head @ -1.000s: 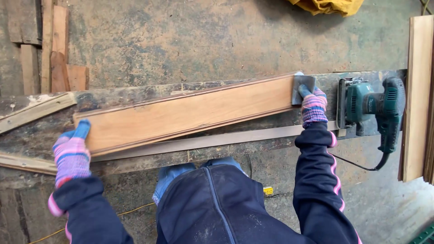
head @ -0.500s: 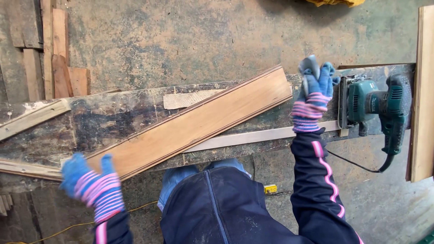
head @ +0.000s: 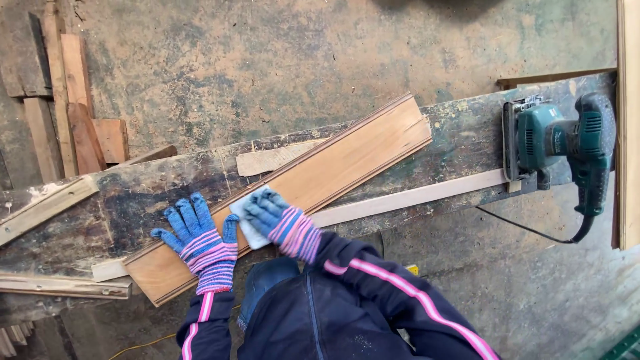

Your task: Hand sanding a wooden plank with sandpaper on a workbench.

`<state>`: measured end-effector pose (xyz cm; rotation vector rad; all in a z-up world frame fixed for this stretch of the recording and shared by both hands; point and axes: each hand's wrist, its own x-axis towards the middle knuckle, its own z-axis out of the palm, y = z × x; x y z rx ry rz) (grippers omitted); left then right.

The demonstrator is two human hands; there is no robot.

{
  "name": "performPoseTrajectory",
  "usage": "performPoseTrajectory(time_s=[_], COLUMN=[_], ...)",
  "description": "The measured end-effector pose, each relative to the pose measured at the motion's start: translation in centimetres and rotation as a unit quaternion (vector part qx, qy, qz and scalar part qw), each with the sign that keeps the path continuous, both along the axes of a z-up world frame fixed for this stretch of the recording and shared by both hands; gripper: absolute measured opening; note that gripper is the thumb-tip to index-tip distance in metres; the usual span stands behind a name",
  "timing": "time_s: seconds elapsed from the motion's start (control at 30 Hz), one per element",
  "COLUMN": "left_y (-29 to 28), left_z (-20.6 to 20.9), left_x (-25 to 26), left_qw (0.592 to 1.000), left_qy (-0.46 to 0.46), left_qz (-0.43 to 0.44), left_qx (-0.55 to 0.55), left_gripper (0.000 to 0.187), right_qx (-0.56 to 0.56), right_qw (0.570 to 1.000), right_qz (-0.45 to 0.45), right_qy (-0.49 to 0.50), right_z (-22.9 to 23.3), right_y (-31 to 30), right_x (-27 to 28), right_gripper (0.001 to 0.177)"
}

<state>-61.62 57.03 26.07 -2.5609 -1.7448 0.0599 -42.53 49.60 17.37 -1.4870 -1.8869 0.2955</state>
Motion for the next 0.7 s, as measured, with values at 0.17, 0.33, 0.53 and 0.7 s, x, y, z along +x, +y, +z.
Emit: performPoseTrajectory(time_s=[0.17, 0.33, 0.53, 0.7], left_y=[0.0, -0.1, -0.3, -0.3], left_z=[0.7, 1.5, 0.3, 0.2], left_x=[0.4, 0.8, 0.3, -0.1], left_qw=[0.999, 1.0, 1.0, 1.0], left_qy=[0.016, 0.003, 0.025, 0.02], left_qz=[0.025, 0.015, 0.011, 0.01], left_qx=[-0.021, -0.012, -0.013, -0.001], left_gripper=[0.102, 0.1, 0.103, 0.099], right_qx=[-0.241, -0.199, -0.13, -0.107], right_qw=[0.949, 0.97, 0.988, 0.975], right_qz=[-0.073, -0.01, 0.062, -0.123], right_qy=[-0.19, -0.138, -0.05, -0.152], right_z=[-4.0, -6.8, 0.6, -3.0], right_y=[-2.2, -4.6, -2.4, -1.9], right_x=[18.9, 23.2, 9.5, 20.2], right_gripper=[0.076, 0.062, 0.043, 0.061])
